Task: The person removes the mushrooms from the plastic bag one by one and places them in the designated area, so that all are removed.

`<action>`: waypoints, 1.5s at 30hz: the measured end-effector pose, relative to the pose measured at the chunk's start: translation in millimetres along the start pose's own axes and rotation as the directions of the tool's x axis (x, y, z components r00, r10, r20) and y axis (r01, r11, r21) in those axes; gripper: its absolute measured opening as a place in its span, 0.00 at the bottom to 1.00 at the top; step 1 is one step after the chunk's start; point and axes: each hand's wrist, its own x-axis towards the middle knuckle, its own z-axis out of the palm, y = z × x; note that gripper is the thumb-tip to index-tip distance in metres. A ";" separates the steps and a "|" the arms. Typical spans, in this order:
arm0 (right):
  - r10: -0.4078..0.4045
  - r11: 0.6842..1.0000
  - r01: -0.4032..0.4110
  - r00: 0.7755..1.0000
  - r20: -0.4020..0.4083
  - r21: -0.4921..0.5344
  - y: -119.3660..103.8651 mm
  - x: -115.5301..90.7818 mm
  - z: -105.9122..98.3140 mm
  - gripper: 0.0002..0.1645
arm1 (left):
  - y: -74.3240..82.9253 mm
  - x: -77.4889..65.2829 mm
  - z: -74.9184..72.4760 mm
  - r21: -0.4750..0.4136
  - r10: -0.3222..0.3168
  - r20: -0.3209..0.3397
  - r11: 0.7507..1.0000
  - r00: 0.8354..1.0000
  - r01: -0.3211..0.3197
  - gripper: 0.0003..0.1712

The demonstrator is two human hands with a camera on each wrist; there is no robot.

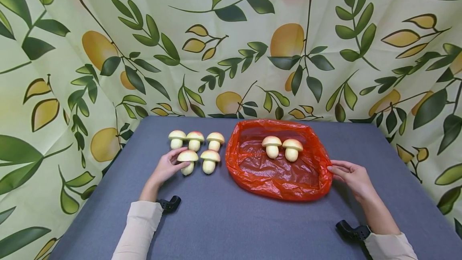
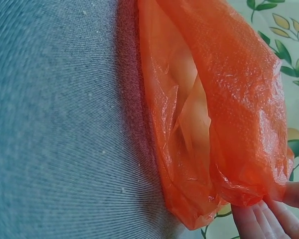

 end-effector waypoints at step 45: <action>-0.006 1.000 0.006 1.000 -0.007 -0.030 -0.2 -0.7 0.2 0.06 | 8.3 2.6 9.5 0.161 -0.012 -0.144 0.986 0.990 0.035 0.28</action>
